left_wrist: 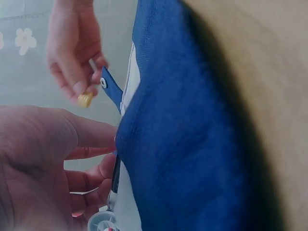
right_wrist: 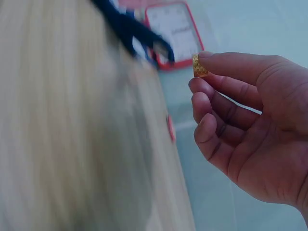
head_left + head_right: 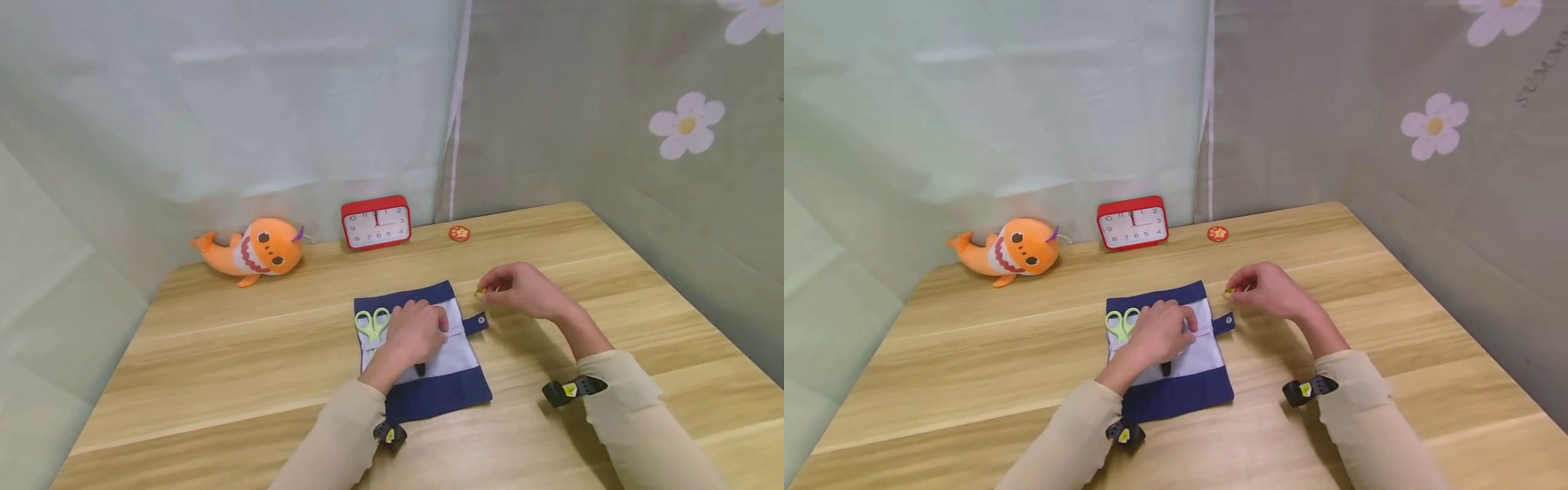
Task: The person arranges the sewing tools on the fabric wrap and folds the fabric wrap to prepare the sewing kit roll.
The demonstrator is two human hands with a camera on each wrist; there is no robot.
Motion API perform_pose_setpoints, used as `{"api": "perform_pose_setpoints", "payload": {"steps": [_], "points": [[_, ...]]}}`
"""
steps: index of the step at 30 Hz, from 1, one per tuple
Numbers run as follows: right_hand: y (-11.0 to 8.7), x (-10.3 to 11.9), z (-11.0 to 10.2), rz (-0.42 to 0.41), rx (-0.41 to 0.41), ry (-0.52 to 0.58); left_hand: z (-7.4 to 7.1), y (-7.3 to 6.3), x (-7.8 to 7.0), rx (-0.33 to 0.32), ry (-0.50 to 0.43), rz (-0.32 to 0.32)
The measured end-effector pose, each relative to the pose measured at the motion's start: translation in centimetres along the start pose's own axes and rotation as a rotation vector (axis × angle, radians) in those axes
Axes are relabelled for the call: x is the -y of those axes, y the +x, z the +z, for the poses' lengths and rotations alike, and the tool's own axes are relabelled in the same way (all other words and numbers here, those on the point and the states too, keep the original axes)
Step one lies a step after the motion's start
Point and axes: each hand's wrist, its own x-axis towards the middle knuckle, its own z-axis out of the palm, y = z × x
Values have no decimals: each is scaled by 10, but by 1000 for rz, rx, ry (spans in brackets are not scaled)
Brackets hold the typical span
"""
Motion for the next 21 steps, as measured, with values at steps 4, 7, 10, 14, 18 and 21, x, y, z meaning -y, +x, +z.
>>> {"api": "perform_pose_setpoints", "payload": {"steps": [4,7,10,14,18,21], "points": [[10,12,13,-36,51,19,0,0,-1,7,-6,-4],[15,16,22,-49,86,10,1,1,-2,16,-10,-7],[17,18,30,-45,121,-1,2,2,-3,23,-11,-11],[19,18,37,-41,160,-18,1,3,-3,23,-16,-14],[20,18,41,-51,168,-34,1,3,-2,24,-26,-20],[21,19,44,-55,174,-36,1,3,-1,23,-34,-24]]}}
